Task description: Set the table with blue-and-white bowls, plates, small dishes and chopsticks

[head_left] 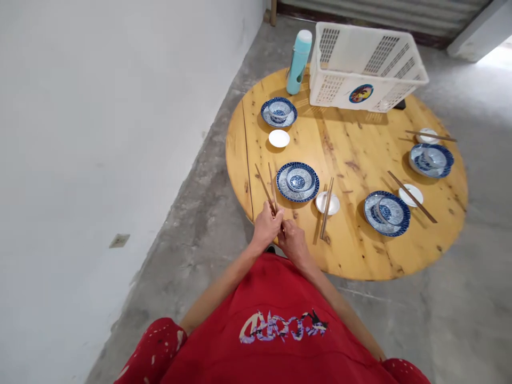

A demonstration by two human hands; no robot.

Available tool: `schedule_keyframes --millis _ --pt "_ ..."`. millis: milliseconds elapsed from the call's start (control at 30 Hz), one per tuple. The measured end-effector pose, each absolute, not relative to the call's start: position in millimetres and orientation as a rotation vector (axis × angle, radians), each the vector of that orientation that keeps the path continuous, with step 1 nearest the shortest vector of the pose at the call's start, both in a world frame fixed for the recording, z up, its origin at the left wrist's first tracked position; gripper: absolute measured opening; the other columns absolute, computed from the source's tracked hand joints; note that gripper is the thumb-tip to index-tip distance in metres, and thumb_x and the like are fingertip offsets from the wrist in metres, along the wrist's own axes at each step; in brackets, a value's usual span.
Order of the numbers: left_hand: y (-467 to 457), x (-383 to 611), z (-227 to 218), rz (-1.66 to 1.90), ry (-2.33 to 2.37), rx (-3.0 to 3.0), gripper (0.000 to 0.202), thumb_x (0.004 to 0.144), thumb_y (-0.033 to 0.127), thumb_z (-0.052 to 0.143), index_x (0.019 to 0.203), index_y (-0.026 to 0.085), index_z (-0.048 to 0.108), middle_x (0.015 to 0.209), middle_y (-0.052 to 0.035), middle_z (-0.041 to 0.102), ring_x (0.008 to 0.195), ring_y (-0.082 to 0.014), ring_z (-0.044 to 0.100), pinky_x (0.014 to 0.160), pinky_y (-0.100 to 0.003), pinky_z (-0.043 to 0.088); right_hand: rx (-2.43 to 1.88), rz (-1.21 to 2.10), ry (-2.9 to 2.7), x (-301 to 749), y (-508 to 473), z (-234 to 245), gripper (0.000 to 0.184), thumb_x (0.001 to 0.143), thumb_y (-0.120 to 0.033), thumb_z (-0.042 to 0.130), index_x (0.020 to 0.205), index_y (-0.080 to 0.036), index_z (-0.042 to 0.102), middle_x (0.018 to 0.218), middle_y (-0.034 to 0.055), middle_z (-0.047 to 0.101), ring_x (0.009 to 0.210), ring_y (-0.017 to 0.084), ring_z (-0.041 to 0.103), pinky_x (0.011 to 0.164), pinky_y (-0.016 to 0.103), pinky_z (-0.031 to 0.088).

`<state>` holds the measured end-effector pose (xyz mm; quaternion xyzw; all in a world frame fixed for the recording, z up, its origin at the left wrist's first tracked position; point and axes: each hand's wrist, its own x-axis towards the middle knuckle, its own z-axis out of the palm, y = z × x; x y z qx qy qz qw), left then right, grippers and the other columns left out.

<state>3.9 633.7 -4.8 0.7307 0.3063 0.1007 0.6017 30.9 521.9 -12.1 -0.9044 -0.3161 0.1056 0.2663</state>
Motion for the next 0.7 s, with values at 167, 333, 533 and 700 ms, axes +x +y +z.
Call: schedule_keyframes --millis 167,333,533,700 --pt "633.1 -9.2 -4.2 0.272 0.681 1.498 0.018 0.094 0.028 0.047 0.107 0.018 0.054 0.094 -0.0084 0.073 0.081 -0.0169 0.069 0.078 -0.030 0.053 -2.354 0.293 -0.928 22.4 521.2 -20.1 0.021 0.094 -0.023 0.050 0.100 -0.013 0.067 0.090 0.0135 0.069 0.079 0.022 0.062 0.068 0.028 0.040" --pt "641.5 -19.1 1.1 0.283 0.695 1.270 0.023 0.091 0.036 0.054 0.099 0.015 0.060 0.088 -0.0097 0.073 0.077 -0.0164 0.068 0.074 -0.028 0.052 -2.238 0.391 -0.899 20.9 531.3 -22.0 0.023 0.094 -0.032 0.051 0.081 -0.017 0.063 0.077 0.0089 0.067 0.064 0.019 0.057 0.061 0.028 0.034" --pt "670.8 -14.9 1.7 0.272 0.667 1.185 0.032 0.091 0.043 0.054 0.099 0.013 0.062 0.090 -0.0122 0.074 0.076 -0.0167 0.066 0.072 -0.028 0.051 -2.215 0.453 -0.836 22.3 558.5 -19.6 0.034 0.092 -0.037 0.050 0.062 -0.022 0.047 0.061 0.0037 0.056 0.054 0.015 0.048 0.057 0.028 0.027" --pt "729.1 -16.4 -0.1 0.231 0.632 1.197 0.031 0.092 0.041 0.053 0.096 0.012 0.062 0.089 -0.0123 0.074 0.076 -0.0163 0.066 0.074 -0.028 0.051 -2.205 0.415 -0.795 16.8 614.7 -22.7 0.028 0.090 -0.034 0.050 0.065 -0.022 0.046 0.064 0.0040 0.058 0.056 0.016 0.049 0.058 0.028 0.028"
